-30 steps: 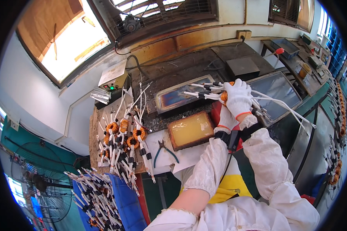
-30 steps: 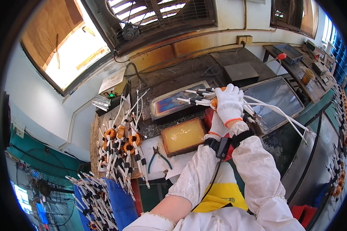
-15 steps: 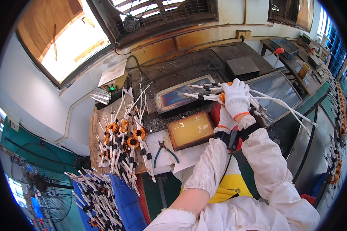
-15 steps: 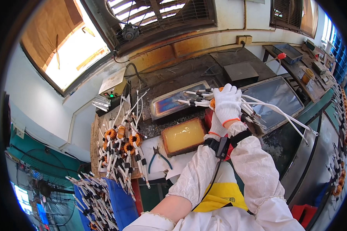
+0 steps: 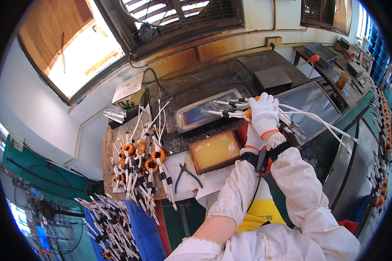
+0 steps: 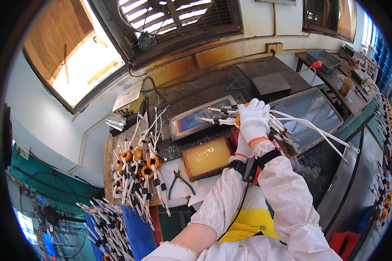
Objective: The person picks up a coil assembly, dips its wire ends into a flux container, and then submerges them into a molten solder bath. After soldering, the person places the assembly onto a metal rack and repeats the process with another assembly.
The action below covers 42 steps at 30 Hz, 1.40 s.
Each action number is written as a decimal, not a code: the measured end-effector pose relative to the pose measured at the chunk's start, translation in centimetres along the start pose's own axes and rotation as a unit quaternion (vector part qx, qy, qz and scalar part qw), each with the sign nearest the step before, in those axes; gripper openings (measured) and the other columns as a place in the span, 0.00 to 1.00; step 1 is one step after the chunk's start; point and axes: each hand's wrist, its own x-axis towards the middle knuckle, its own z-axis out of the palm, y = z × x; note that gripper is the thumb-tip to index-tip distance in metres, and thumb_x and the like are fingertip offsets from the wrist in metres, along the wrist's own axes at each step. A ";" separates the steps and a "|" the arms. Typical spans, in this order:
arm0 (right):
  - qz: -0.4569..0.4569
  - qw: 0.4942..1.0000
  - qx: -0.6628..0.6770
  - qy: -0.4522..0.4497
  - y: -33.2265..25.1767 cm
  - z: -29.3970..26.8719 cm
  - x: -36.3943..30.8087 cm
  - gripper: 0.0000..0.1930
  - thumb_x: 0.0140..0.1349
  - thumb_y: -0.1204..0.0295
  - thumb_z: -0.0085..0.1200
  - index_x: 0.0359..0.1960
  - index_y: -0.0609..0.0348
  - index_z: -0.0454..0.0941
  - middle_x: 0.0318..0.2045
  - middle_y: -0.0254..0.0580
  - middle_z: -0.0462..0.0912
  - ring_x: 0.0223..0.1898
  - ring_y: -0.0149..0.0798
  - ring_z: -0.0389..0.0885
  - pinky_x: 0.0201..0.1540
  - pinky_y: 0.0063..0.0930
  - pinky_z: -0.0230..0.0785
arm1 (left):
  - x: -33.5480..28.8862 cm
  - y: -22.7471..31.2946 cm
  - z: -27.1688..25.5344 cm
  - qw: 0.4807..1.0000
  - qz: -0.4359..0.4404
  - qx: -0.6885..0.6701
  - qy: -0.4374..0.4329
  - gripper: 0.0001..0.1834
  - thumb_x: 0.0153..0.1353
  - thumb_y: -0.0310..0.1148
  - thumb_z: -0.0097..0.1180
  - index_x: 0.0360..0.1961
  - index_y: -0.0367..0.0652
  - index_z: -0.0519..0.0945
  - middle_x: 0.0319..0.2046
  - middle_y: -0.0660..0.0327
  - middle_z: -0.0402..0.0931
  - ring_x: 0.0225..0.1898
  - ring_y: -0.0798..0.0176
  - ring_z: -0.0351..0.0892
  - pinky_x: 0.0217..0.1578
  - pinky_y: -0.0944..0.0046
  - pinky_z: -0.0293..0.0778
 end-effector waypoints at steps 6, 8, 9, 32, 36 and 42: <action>0.006 1.000 -0.008 -0.015 0.0 -0.2 0.2 0.10 0.59 0.67 0.50 0.41 0.48 0.80 0.38 0.45 0.73 0.44 0.45 0.71 0.48 0.40 0.59 | -0.1 -0.1 0.0 0.998 0.022 0.051 -0.001 0.24 0.72 0.44 0.31 0.66 0.47 0.56 0.64 0.56 0.60 0.64 0.54 0.61 0.62 0.57 0.60; 0.003 1.000 -0.007 -0.004 -0.1 0.0 0.3 0.09 0.59 0.67 0.51 0.39 0.48 0.80 0.38 0.44 0.73 0.44 0.45 0.71 0.47 0.41 0.59 | -0.2 -0.1 -0.1 0.997 0.029 0.069 0.001 0.24 0.72 0.43 0.31 0.66 0.47 0.57 0.64 0.56 0.60 0.63 0.54 0.62 0.62 0.57 0.61; 0.003 1.000 -0.006 -0.004 -0.2 0.1 0.3 0.09 0.59 0.67 0.51 0.39 0.48 0.80 0.38 0.44 0.73 0.44 0.45 0.71 0.47 0.41 0.59 | -0.1 0.1 -0.3 0.996 0.033 0.078 0.003 0.24 0.72 0.43 0.31 0.66 0.47 0.57 0.64 0.56 0.60 0.63 0.54 0.62 0.62 0.57 0.61; 0.012 0.996 -0.048 -0.067 -0.7 -0.3 1.0 0.11 0.59 0.65 0.51 0.42 0.47 0.80 0.40 0.43 0.73 0.44 0.45 0.70 0.47 0.42 0.57 | -0.3 0.1 -0.1 0.993 -0.013 0.111 0.029 0.28 0.74 0.45 0.29 0.70 0.48 0.48 0.67 0.55 0.53 0.67 0.56 0.55 0.65 0.62 0.56; 0.014 0.995 -0.058 -0.079 -1.4 -0.4 1.2 0.11 0.60 0.65 0.51 0.43 0.47 0.80 0.41 0.43 0.73 0.44 0.45 0.70 0.46 0.42 0.57 | 0.0 -1.1 -0.8 0.995 -0.011 0.094 0.029 0.28 0.74 0.45 0.28 0.70 0.48 0.48 0.67 0.55 0.53 0.67 0.56 0.55 0.65 0.61 0.56; 0.011 0.993 -0.071 -0.091 -1.7 -0.2 1.3 0.12 0.61 0.65 0.50 0.44 0.47 0.80 0.41 0.43 0.73 0.44 0.45 0.70 0.46 0.42 0.56 | 0.7 -2.9 -2.5 0.998 -0.010 0.056 0.029 0.27 0.74 0.45 0.28 0.70 0.47 0.48 0.67 0.55 0.53 0.67 0.56 0.56 0.65 0.61 0.56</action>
